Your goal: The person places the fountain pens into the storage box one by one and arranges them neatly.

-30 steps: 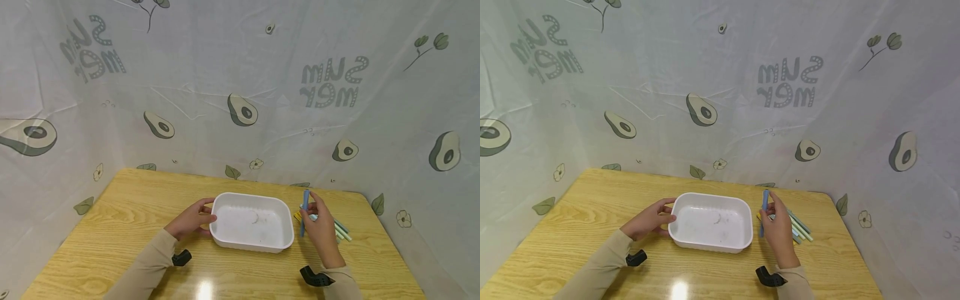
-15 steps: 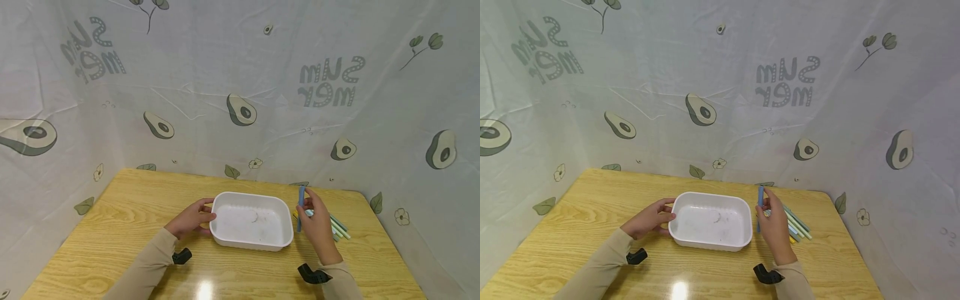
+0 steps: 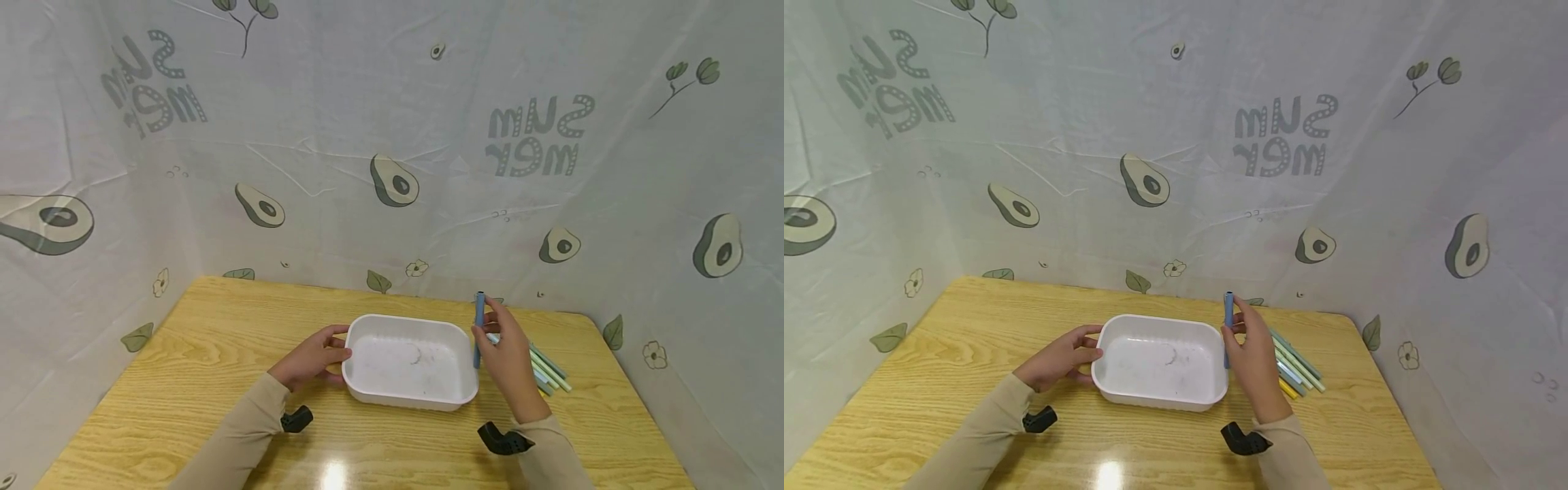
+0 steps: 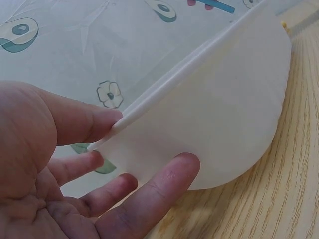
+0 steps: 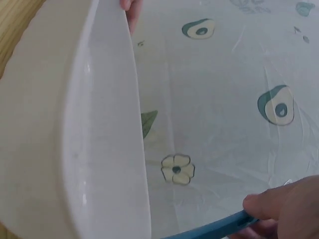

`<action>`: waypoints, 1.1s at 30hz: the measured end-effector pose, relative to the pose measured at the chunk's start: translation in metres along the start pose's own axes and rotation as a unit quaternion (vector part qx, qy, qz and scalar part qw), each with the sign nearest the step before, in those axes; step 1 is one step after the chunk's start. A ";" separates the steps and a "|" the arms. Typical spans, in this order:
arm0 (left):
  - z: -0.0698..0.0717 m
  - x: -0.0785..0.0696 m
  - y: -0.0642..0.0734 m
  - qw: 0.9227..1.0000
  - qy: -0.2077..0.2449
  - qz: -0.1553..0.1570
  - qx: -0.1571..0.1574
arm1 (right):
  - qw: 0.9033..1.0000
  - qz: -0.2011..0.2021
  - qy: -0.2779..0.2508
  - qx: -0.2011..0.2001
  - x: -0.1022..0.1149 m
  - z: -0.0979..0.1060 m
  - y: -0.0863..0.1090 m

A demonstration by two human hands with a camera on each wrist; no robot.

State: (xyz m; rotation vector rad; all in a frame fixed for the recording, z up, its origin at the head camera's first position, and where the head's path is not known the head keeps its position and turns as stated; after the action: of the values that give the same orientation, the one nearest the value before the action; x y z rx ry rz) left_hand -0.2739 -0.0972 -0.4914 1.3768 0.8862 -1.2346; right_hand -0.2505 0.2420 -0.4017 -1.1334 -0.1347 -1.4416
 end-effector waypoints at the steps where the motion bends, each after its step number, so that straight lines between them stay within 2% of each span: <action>1: 0.000 0.000 0.000 1.000 0.001 0.000 0.000 | 1.000 -0.005 0.001 0.002 0.003 -0.002 -0.001; 8: 0.002 -0.003 0.001 1.000 0.011 -0.002 0.002 | 0.998 -0.052 0.017 0.033 0.020 -0.023 -0.002; 17: 0.001 -0.002 0.001 1.000 0.011 -0.001 0.003 | 0.992 -0.090 0.022 0.087 0.027 -0.050 0.004; 21: 0.000 -0.002 0.001 1.000 0.011 0.000 0.000 | 0.990 -0.091 0.011 0.105 0.032 -0.062 0.009; 26: 0.000 -0.001 0.001 1.000 0.010 -0.001 -0.003 | 0.989 -0.073 0.001 0.126 0.040 -0.079 0.017; 33: -0.001 0.000 0.000 1.000 0.013 -0.002 0.007 | 0.985 -0.070 0.005 0.159 0.046 -0.103 0.029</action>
State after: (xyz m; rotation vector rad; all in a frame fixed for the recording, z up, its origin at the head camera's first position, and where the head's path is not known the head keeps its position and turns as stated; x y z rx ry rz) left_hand -0.2739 -0.0961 -0.4917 1.4060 0.8992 -1.2301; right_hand -0.2732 0.1338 -0.4387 -0.8682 -0.4285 -1.4868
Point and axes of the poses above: each hand's wrist, its own y-axis away from the middle knuckle, its own z-axis out of the back of the hand, x = y × z, the point moved 5 cm from there along -y, towards the middle knuckle, and after that the axes turned 14 degrees about -x, right-handed, at the moved point
